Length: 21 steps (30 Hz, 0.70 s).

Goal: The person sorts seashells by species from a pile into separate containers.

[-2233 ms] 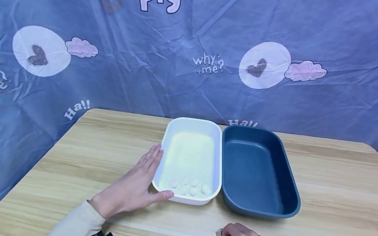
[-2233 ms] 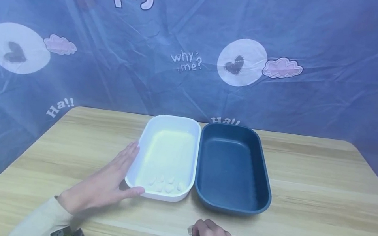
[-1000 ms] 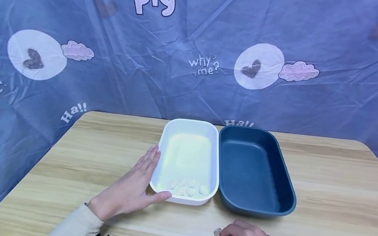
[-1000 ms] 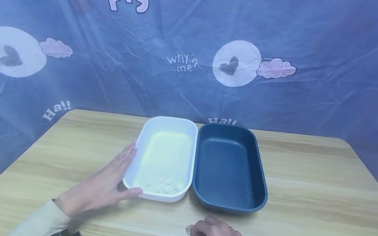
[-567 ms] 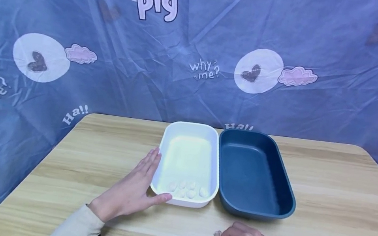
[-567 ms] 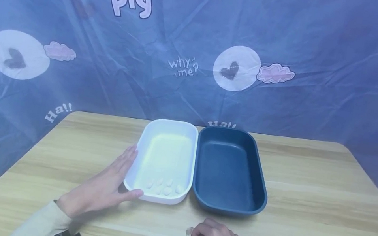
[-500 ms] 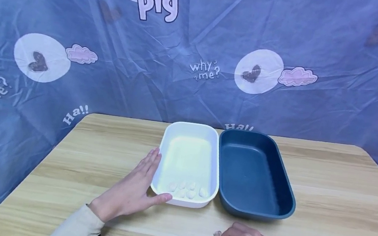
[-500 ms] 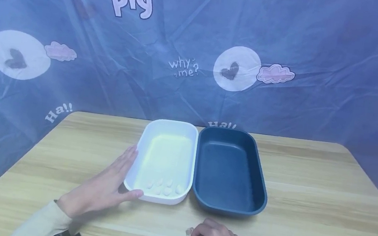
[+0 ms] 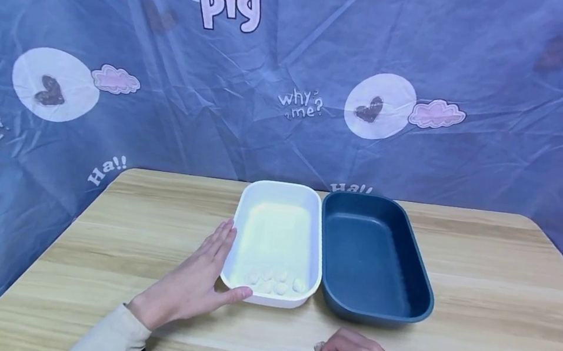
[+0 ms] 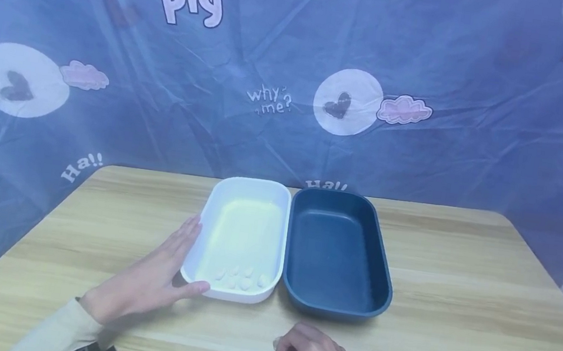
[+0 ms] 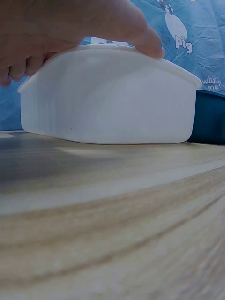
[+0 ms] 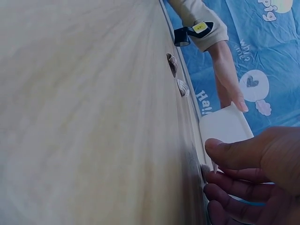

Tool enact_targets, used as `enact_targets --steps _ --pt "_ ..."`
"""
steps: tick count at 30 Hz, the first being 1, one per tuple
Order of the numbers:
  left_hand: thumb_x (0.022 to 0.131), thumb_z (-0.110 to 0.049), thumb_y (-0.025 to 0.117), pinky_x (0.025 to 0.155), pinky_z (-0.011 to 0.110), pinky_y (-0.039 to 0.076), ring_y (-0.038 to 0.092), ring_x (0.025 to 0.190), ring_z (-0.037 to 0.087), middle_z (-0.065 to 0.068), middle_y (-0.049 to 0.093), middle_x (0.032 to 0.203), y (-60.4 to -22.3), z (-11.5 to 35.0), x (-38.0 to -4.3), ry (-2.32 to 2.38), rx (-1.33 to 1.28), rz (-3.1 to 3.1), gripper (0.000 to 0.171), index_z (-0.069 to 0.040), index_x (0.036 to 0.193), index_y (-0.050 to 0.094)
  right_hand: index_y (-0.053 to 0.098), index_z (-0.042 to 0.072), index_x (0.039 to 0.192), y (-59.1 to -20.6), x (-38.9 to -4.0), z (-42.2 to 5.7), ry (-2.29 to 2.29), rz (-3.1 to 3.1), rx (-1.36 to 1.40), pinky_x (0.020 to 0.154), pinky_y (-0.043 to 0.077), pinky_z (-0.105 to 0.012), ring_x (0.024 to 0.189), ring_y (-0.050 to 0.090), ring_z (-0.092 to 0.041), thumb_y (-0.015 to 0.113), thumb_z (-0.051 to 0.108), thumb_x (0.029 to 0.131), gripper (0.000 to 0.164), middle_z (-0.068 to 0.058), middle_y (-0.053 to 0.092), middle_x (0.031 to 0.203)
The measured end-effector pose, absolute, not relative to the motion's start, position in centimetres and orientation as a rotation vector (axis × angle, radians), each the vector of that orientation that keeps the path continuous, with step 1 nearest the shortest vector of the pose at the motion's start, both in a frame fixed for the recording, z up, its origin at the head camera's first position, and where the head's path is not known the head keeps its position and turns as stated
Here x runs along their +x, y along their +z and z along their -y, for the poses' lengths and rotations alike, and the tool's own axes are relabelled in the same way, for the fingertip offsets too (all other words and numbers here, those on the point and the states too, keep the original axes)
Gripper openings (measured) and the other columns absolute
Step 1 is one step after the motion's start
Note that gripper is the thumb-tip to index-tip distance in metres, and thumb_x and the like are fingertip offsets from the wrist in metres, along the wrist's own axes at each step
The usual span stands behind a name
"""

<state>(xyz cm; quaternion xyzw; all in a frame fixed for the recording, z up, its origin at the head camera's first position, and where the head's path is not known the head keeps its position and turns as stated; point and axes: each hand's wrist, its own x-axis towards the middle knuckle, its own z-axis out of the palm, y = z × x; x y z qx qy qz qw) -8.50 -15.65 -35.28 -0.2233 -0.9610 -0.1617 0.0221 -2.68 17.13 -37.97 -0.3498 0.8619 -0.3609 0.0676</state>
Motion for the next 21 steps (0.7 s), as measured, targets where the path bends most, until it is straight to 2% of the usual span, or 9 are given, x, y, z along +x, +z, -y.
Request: enact_targets --steps 10,16,21 --pt "0.086 -0.074 0.046 0.118 0.043 0.014 0.002 0.147 0.026 0.014 -0.003 0.16 -35.2 15.67 -8.51 -0.496 -0.69 2.967 0.108 0.002 0.153 0.008 0.063 0.028 0.091 -37.6 -2.83 -17.1 -1.037 -2.538 -0.982 0.064 0.05 -0.019 0.08 0.05 0.005 0.072 0.025 0.087 0.011 0.017 0.06 0.1" --pt "0.085 -0.076 0.043 0.118 0.041 0.014 0.0 0.147 0.023 0.013 -0.003 0.16 -35.18 15.69 -8.33 -0.51 -0.695 2.972 0.11 0.002 0.153 0.008 0.062 0.027 0.089 -37.9 -2.77 -17.18 -1.053 -2.565 -1.06 0.064 0.05 -0.019 0.082 0.051 0.006 0.072 0.024 0.088 0.01 0.015 0.062 0.101" --pt "0.085 -0.075 0.044 0.118 0.043 0.015 0.003 0.147 0.026 0.015 0.0 0.16 -35.22 15.73 -8.43 -0.494 -0.704 2.955 0.109 0.003 0.152 0.01 0.062 0.028 0.089 -37.82 -2.83 -17.19 -1.035 -2.558 -1.04 0.065 0.051 -0.019 0.084 0.053 0.007 0.07 0.027 0.089 0.008 0.015 0.062 0.101"
